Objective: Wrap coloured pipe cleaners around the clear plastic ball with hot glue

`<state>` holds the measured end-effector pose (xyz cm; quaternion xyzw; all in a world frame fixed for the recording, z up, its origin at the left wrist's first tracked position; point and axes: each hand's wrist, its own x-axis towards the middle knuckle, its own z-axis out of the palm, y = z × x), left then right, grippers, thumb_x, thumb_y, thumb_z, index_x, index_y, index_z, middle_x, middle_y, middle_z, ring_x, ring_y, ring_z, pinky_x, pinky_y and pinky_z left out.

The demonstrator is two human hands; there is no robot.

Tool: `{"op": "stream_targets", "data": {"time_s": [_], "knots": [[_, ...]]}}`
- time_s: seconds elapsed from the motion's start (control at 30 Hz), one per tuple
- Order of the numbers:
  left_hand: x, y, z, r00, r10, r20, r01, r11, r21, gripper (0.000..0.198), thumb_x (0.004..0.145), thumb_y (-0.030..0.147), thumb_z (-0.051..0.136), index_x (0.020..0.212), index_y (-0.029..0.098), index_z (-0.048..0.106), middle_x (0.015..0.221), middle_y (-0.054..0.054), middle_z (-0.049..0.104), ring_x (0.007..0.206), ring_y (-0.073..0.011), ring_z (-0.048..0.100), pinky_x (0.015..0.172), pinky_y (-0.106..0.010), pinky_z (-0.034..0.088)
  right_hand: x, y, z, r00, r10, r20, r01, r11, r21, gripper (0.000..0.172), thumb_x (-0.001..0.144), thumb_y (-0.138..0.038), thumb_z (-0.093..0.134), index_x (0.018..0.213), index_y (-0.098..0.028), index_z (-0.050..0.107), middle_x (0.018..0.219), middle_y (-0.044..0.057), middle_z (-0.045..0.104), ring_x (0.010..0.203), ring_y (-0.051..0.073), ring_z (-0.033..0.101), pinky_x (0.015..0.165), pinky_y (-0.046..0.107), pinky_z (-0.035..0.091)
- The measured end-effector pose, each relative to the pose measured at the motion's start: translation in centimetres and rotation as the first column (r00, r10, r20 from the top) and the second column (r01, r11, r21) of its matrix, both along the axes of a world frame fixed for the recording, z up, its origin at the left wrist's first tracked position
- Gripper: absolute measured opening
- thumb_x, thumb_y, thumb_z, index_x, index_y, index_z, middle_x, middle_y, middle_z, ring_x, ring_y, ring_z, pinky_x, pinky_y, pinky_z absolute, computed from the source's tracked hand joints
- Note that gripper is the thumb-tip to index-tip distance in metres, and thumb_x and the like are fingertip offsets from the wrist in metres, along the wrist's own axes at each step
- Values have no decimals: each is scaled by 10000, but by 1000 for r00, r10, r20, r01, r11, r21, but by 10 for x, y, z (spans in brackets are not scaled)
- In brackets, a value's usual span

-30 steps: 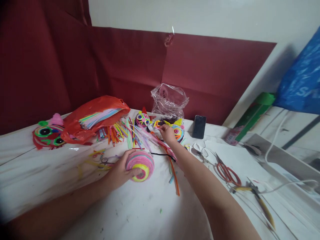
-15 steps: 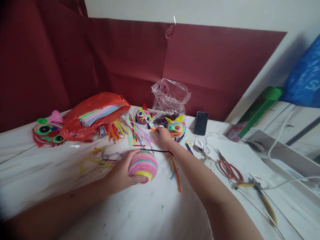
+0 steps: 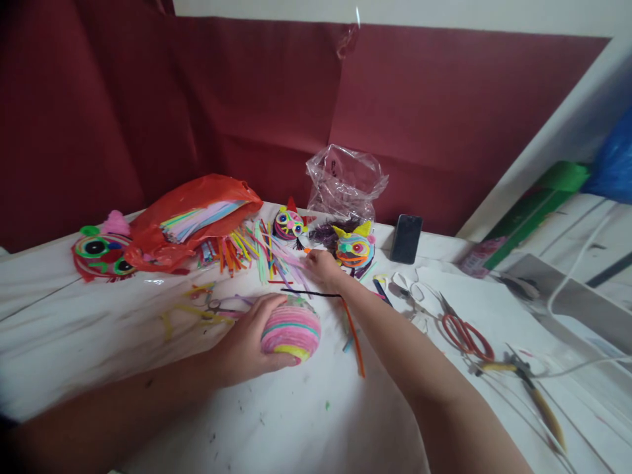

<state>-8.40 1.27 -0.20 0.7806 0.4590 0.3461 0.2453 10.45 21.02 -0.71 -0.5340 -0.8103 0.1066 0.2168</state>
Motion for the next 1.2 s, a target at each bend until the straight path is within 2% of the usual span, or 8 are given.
{"op": "stream_targets", "data": {"time_s": [0.17,0.3,0.53,0.7,0.87,0.97,1.07,1.2], "knots": [[1,-3,-1,999,-39,-16,40,997,69,880,613,448,814,1354,190,417,1393,-165,456,1328,-340,424,1137,-511,350,-9,-10,-9,997,41,68,-41,999,2,148,791,-130,562,749,-153,702,753,61,722,675,145,597,640,220,399],[1,-2,-5,998,-55,-33,58,993,102,887,616,464,813,1360,199,409,1396,-160,455,1333,-339,416,1138,-505,349,-11,-10,0,995,-3,98,-1,999,44,271,869,-142,452,934,-102,712,887,122,739,759,177,623,683,242,417],[1,-3,-5,994,-76,-79,86,988,130,889,612,498,809,1352,212,408,1406,-161,438,1336,-345,403,1124,-514,353,-46,-26,1,947,220,233,-207,975,-80,135,803,-144,602,800,-164,735,870,48,754,809,147,646,729,188,423],[1,-2,-5,996,-67,-60,75,988,135,910,610,509,811,1357,185,404,1391,-168,450,1315,-350,421,1107,-515,373,-41,-19,10,955,86,285,-64,994,-85,170,846,-163,563,843,-117,727,912,150,750,825,211,667,698,248,419],[0,-2,-4,995,-78,-55,85,987,136,896,603,517,809,1344,201,417,1389,-164,456,1309,-346,427,1101,-508,378,-50,-15,10,985,-8,171,17,999,-49,286,924,-301,492,1015,-133,706,1016,145,740,901,216,666,736,261,422],[0,-2,-3,995,-88,-47,94,988,125,903,609,505,804,1362,209,402,1397,-163,453,1312,-350,428,1102,-513,373,-69,-11,2,996,-37,87,44,996,-78,276,863,-347,598,959,-114,711,998,181,734,930,247,658,740,274,431],[0,-1,-3,995,-88,-40,92,989,112,919,600,510,810,1366,209,401,1398,-162,458,1319,-352,425,1109,-513,366,-76,0,0,997,-63,-37,57,987,-148,166,821,-281,647,788,-126,697,799,131,731,789,219,657,672,264,433],[-1,0,-4,995,-91,-45,95,989,110,925,580,540,818,1338,183,426,1386,-176,468,1313,-352,427,1107,-511,369,-62,15,10,963,-64,-262,-1,970,-243,265,874,-311,569,658,-165,615,575,37,642,514,137,551,536,256,430]]}}
